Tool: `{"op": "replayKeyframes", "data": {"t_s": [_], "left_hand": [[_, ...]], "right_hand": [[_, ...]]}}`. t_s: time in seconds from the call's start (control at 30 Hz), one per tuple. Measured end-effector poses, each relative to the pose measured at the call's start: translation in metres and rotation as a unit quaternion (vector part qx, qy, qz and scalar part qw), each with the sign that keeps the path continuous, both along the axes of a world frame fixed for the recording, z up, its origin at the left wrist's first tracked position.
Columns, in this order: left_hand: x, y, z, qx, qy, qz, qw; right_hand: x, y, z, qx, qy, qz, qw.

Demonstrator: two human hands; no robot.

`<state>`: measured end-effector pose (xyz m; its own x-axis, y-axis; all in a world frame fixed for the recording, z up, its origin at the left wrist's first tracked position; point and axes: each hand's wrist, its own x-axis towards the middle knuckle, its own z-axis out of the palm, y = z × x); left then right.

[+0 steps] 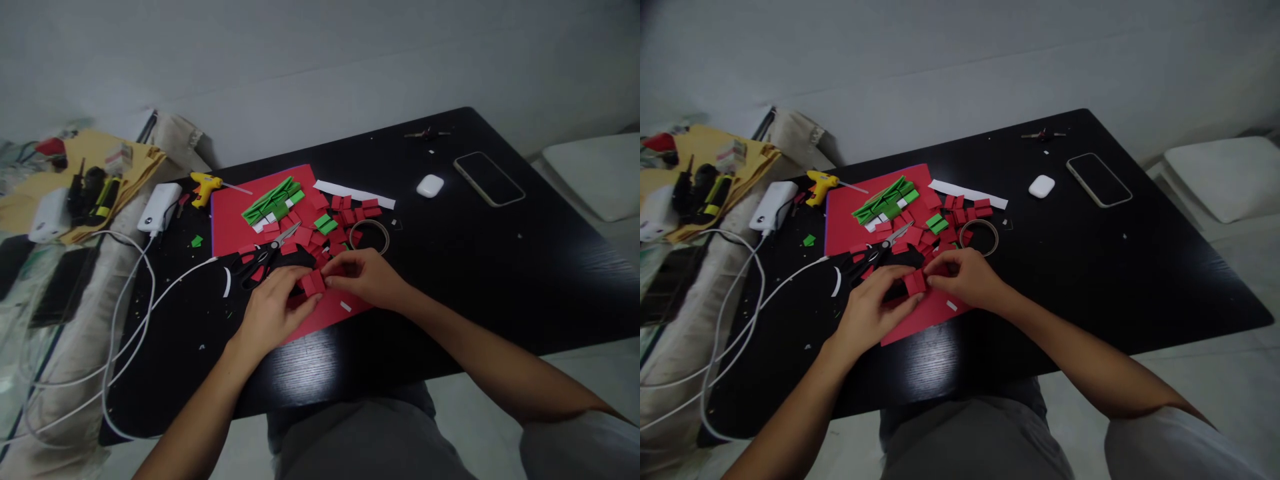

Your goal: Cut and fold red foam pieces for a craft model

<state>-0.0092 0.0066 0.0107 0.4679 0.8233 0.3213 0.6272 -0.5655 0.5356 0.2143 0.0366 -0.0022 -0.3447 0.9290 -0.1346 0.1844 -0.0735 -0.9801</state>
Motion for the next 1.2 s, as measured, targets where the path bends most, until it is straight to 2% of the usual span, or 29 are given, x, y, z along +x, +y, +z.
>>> {"op": "replayKeyframes", "data": {"t_s": [0.43, 1.2], "left_hand": [[-0.0015, 0.0022, -0.002, -0.014, -0.014, 0.001, 1.0], [-0.0027, 0.0026, 0.0006, -0.01, -0.01, 0.006, 1.0]], "right_hand": [[-0.0037, -0.0039, 0.002, 0.029, 0.005, -0.021, 0.999], [-0.0065, -0.0064, 0.0025, 0.024, 0.034, -0.035, 0.999]]}}
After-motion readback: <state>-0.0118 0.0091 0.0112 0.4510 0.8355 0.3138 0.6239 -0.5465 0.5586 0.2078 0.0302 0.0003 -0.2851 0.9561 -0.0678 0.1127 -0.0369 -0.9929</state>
